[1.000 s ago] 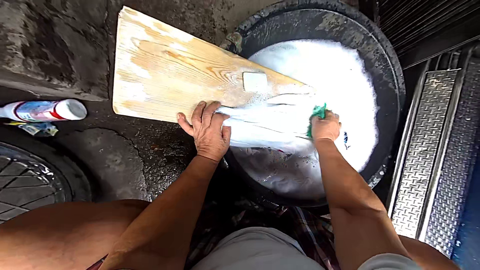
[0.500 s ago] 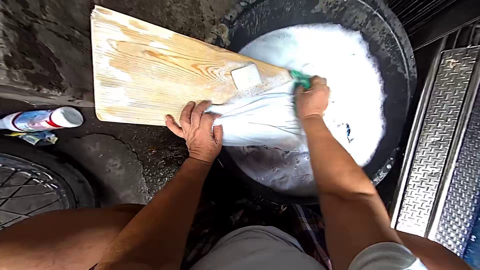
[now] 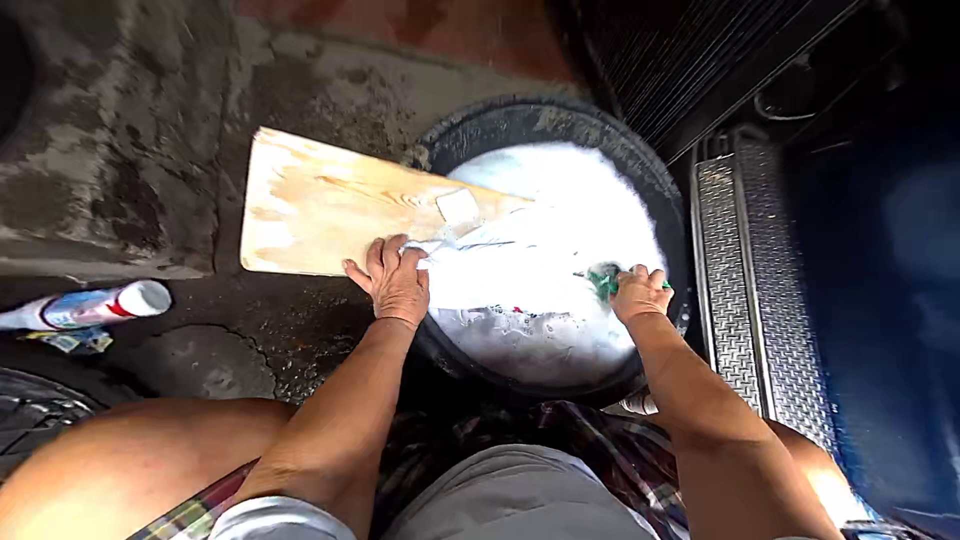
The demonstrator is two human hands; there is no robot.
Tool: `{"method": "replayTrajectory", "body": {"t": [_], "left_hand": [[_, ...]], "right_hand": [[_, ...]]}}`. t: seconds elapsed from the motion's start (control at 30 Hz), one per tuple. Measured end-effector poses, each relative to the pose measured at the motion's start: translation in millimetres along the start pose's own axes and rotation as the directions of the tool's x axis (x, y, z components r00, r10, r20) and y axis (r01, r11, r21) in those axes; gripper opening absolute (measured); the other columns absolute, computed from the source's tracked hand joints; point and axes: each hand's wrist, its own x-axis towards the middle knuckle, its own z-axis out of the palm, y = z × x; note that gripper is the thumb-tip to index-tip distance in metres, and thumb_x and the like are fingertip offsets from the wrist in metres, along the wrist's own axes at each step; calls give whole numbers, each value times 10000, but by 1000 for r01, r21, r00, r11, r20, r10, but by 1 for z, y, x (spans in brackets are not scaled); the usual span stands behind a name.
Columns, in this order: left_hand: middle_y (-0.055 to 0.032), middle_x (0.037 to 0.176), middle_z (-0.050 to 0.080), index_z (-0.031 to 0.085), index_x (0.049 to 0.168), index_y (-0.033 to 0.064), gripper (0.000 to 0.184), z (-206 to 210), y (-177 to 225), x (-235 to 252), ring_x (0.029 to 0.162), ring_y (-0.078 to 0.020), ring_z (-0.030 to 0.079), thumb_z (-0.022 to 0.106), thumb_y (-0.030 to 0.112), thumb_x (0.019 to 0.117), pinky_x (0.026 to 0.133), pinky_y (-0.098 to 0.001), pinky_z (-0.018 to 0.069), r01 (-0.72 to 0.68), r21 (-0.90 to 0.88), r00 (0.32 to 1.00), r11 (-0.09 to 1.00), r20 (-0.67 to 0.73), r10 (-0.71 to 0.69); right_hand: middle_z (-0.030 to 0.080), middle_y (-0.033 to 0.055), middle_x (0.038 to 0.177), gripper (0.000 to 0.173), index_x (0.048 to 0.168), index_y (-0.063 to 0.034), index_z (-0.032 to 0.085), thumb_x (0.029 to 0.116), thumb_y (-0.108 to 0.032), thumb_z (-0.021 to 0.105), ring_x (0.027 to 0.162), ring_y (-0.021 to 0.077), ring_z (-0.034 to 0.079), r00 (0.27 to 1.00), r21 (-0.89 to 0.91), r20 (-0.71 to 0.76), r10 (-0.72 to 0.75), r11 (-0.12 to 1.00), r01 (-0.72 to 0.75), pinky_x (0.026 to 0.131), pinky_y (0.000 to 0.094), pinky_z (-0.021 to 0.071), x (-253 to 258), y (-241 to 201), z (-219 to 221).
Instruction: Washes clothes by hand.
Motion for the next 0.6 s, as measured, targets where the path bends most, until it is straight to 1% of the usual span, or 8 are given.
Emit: {"method": "replayTrajectory", "body": {"t": [0.07, 0.17, 0.23, 0.3, 0.37, 0.47, 0.53, 0.6], "left_hand": [[-180, 1525, 487, 692, 1244, 139, 263, -15, 23, -3, 1483, -486, 291, 553, 221, 1036, 1149, -789, 56, 30, -96, 995, 995, 101, -20], [-237, 1278, 654, 607, 1318, 24, 338, -43, 72, -10, 1240, -410, 603, 449, 224, 1096, 1092, -665, 387, -18, -334, 962, 942, 250, 107], [-233, 1253, 640, 572, 1309, -28, 343, -70, 110, -13, 1185, -326, 625, 436, 212, 1105, 1057, -542, 465, -32, -576, 920, 817, 301, 249], [-168, 1204, 650, 587, 1271, -16, 326, -102, 140, -16, 1115, -221, 640, 433, 209, 1094, 1004, -453, 517, -59, -740, 904, 670, 245, 350], [-82, 1076, 654, 575, 1214, 12, 256, -140, 160, -21, 972, -140, 656, 417, 166, 1085, 890, -381, 567, -69, -874, 896, 481, 158, 416], [22, 927, 662, 534, 1134, 114, 176, -189, 166, -31, 832, -92, 682, 364, 133, 1095, 767, -321, 612, -28, -976, 931, 217, 53, 362], [36, 941, 658, 522, 1157, 161, 193, -202, 159, -33, 855, -94, 682, 335, 165, 1108, 772, -317, 614, 29, -998, 971, 57, 42, 236], [2, 1031, 664, 506, 1267, 171, 223, -198, 148, -34, 953, -135, 692, 341, 222, 1125, 832, -363, 616, 113, -989, 990, -98, 104, 90]], "right_hand": [[366, 231, 1617, 538, 1354, -82, 661, 885, -315, 787, 1473, 572, 264, 999, 90, -13, -33, 995, 34, 1063, 866, 212, -21, -9, -12], [396, 244, 1592, 634, 1424, -119, 604, 860, -316, 817, 1442, 522, 365, 948, 322, -186, -258, 896, 307, 1099, 741, 355, -53, -46, -28], [350, 215, 1634, 775, 1514, -154, 520, 824, -294, 846, 1474, 484, 344, 902, 471, -239, -358, 770, 431, 1152, 672, 354, -74, -73, -39], [305, 181, 1667, 833, 1569, -172, 448, 840, -299, 832, 1503, 445, 318, 885, 562, -249, -393, 686, 462, 1192, 635, 321, -87, -89, -46], [358, 200, 1638, 729, 1553, -101, 460, 932, -357, 742, 1501, 429, 335, 888, 627, -232, -396, 638, 448, 1211, 620, 288, -88, -84, -47], [544, 211, 1497, 520, 1382, -22, 628, 1029, -403, 601, 1423, 387, 478, 888, 571, -203, -412, 687, 449, 1195, 587, 344, -78, -55, -40], [633, 197, 1383, 415, 1240, -3, 704, 1040, -348, 591, 1326, 354, 572, 881, 579, -222, -418, 670, 464, 1141, 576, 417, -78, -44, -45], [658, 160, 1350, 334, 1231, -11, 707, 1043, -257, 584, 1290, 269, 605, 855, 653, -288, -431, 565, 505, 1137, 490, 444, -88, -48, -60]]}}
